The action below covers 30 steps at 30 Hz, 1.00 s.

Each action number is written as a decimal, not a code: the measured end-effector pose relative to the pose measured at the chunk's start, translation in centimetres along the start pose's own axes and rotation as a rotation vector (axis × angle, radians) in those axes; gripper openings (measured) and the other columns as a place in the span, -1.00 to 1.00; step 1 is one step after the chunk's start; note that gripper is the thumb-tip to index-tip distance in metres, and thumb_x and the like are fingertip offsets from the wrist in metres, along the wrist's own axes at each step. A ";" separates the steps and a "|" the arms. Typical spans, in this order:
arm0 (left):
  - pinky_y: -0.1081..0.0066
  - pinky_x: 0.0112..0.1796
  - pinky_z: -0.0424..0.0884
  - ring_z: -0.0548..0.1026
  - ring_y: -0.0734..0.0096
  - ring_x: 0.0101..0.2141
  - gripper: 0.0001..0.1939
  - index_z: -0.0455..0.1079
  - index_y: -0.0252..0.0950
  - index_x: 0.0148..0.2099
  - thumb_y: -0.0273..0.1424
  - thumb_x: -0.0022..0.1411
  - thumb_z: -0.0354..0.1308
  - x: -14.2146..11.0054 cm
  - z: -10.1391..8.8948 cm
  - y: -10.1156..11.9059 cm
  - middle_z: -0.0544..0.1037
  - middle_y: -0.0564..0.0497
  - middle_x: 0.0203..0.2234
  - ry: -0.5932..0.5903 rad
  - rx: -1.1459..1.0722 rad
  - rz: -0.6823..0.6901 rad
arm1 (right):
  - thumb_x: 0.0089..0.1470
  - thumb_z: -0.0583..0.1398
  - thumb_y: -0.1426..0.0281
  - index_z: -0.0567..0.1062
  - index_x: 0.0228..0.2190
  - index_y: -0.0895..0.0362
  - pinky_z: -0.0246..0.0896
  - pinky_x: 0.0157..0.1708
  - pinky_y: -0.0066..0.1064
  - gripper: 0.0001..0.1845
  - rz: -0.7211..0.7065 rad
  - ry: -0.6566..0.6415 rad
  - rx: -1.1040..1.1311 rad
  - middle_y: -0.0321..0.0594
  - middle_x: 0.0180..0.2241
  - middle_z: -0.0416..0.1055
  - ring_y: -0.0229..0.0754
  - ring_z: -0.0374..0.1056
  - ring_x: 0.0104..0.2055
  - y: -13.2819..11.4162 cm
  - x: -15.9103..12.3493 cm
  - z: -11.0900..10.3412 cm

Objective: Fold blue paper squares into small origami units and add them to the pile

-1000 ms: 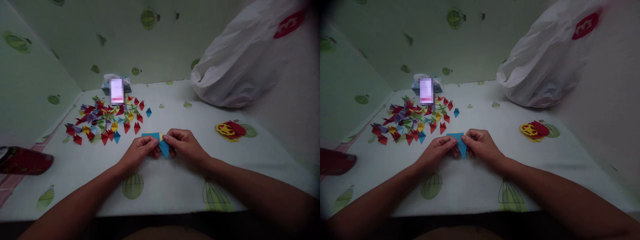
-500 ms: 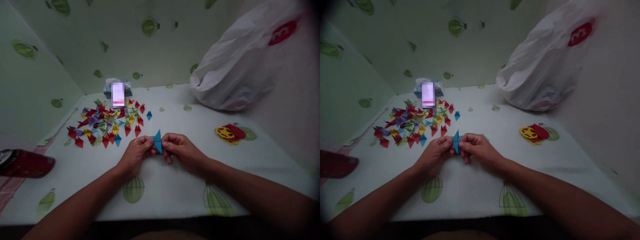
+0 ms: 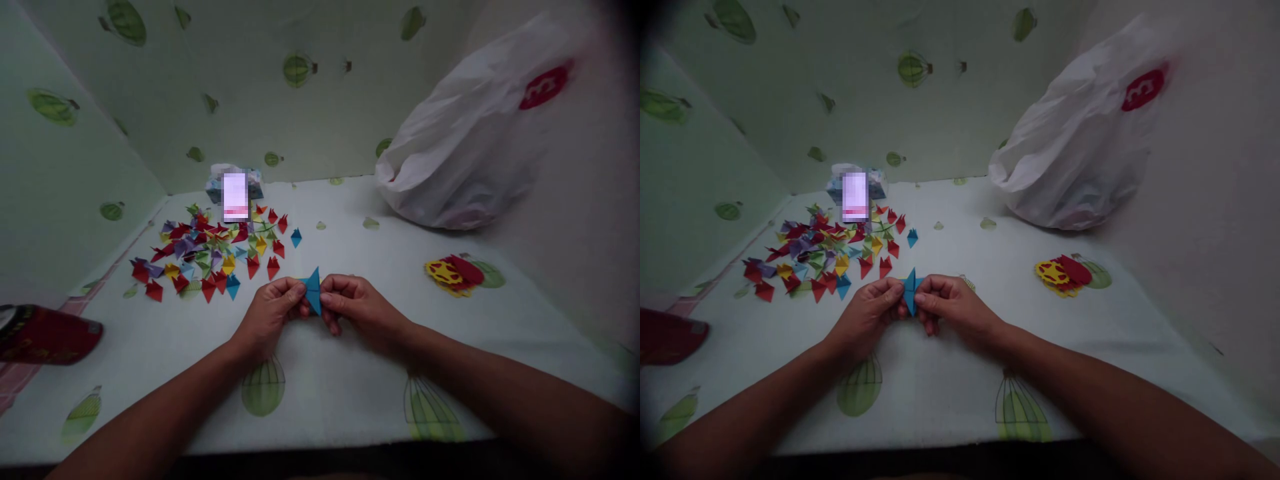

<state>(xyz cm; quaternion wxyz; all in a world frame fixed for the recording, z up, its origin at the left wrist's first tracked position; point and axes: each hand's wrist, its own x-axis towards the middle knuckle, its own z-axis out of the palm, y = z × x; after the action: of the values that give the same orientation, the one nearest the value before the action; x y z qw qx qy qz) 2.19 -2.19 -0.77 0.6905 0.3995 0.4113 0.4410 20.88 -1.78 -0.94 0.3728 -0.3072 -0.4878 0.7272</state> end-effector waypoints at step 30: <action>0.45 -0.34 0.34 0.42 0.49 -0.47 -0.76 0.47 -0.31 -0.36 -0.24 0.26 0.26 -0.4 -0.1 0.2 0.49 0.10 -0.57 0.121 0.421 0.199 | 0.10 0.17 0.41 0.39 -0.42 0.14 0.19 -0.51 -0.47 -0.92 -0.084 0.075 -0.350 -0.36 -0.53 0.34 -0.35 0.26 -0.56 -0.5 -0.3 0.5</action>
<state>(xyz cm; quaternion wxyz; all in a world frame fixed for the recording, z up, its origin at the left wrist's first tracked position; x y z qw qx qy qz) 1.90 -2.52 -0.56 0.5193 0.5462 0.4934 0.4343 20.76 -2.10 -0.25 0.3616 -0.3738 -0.6049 0.6030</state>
